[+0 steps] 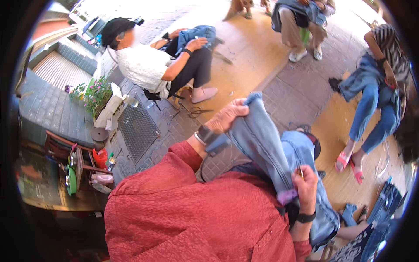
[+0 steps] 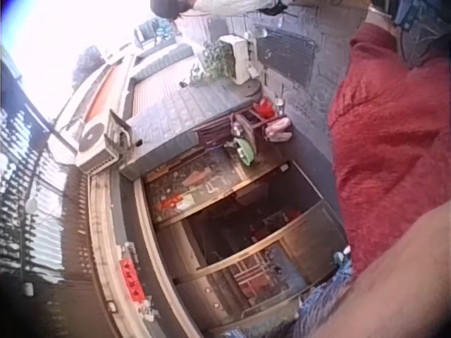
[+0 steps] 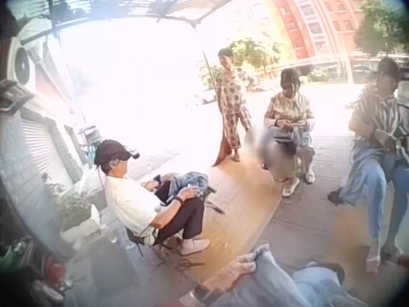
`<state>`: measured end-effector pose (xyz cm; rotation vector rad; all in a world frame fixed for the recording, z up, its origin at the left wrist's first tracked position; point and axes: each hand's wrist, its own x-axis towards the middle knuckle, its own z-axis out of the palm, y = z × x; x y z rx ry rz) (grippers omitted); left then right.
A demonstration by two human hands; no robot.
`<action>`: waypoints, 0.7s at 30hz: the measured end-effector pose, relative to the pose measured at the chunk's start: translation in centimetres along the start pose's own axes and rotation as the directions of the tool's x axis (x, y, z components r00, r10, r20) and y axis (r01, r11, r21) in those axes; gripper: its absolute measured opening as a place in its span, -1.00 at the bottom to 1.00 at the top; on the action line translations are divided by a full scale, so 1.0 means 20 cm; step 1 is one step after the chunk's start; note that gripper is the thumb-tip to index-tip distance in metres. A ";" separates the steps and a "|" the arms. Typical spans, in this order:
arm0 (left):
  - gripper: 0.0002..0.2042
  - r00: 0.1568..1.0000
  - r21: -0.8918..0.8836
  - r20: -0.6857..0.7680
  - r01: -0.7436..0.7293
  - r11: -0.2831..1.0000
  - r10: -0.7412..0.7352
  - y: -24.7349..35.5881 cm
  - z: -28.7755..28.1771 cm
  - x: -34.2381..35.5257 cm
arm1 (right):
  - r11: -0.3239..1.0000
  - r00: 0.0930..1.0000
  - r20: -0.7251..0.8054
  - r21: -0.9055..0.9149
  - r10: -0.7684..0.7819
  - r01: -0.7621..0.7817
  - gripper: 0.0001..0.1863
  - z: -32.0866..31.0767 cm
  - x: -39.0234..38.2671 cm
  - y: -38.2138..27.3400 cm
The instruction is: Using a small tool to pick or seam denim fabric while sitting outdoors with a group.
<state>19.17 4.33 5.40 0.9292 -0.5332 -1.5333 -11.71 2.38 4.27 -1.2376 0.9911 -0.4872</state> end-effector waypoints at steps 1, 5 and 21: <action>-0.74 0.998 -0.113 0.030 0.060 0.992 -0.057 -0.06 -0.07 0.03 | 0.989 0.993 -0.028 -0.101 -0.111 0.108 -0.93 0.01 0.06 0.04; -0.82 0.982 0.978 0.142 -0.121 0.169 -0.123 -0.19 -0.27 0.17 | 0.997 0.994 -0.076 0.015 -0.077 0.079 -0.94 0.04 0.07 0.00; -0.82 0.992 0.735 -0.102 0.024 0.678 0.076 -0.16 -0.38 0.16 | 1.000 0.979 -0.205 0.007 -0.011 0.013 -0.92 -0.03 0.08 0.12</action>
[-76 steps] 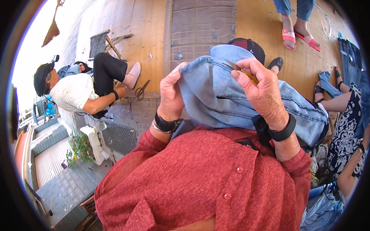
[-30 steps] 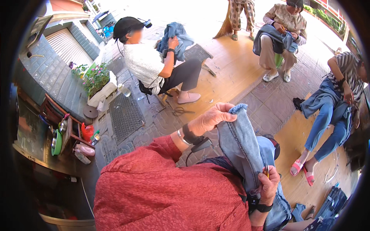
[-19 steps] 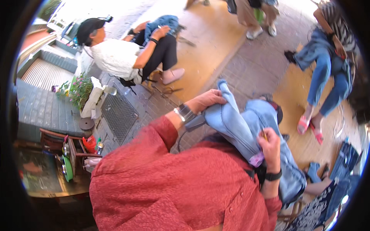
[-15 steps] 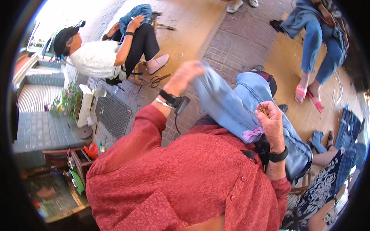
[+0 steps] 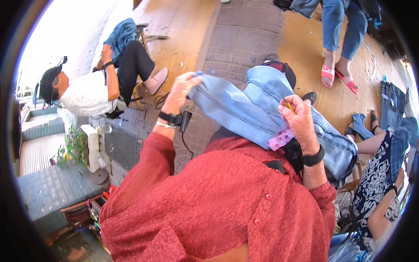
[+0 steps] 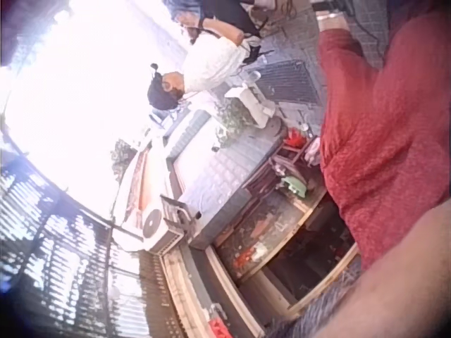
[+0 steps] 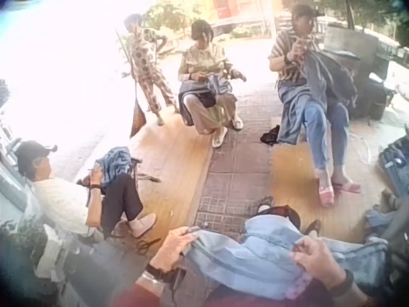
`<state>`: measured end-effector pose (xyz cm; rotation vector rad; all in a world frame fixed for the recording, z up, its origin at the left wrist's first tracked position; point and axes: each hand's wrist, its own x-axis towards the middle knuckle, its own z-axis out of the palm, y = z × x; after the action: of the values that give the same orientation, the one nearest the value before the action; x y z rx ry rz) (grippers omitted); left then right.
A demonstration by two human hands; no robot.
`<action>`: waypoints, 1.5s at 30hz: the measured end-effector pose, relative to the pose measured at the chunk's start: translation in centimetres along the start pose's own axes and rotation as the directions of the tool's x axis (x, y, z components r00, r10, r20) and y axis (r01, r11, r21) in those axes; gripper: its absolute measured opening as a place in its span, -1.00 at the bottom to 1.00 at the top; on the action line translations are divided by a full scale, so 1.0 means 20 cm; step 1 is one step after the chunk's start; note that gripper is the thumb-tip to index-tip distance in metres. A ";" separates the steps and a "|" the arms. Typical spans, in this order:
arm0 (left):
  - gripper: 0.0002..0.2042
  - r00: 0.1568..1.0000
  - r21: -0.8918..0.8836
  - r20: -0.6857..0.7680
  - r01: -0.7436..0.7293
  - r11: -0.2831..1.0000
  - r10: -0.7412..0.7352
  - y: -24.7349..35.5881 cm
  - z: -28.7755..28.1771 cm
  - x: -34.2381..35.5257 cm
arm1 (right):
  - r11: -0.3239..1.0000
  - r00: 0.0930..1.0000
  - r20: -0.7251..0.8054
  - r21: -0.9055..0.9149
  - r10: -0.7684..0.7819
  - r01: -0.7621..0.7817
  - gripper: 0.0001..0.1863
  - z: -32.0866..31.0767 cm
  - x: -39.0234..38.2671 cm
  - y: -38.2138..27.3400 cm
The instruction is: Using a small tool to pick or seam denim fabric while sitting outdoors with a group.
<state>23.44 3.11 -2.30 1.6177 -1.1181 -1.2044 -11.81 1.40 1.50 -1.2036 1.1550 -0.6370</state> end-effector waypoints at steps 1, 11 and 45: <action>-0.81 0.999 -0.200 -0.015 0.047 0.979 -0.051 0.04 0.00 -0.04 | 1.000 1.000 -0.018 0.023 -0.011 0.012 -0.92 0.00 -0.01 0.00; -0.87 0.952 0.026 -0.037 0.305 0.952 -0.304 -0.40 0.00 -0.07 | 0.999 0.998 -0.050 -0.034 -0.039 0.037 -0.92 0.00 0.00 0.00; -0.69 0.894 0.623 -0.448 0.308 0.719 0.004 -0.54 -0.18 0.00 | 0.995 0.998 0.043 0.078 0.052 -0.055 -0.90 -0.06 0.02 0.09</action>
<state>28.98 6.42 -11.78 2.4384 -1.2198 -0.4669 -13.20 1.12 -0.31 -1.1101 1.1146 -0.6094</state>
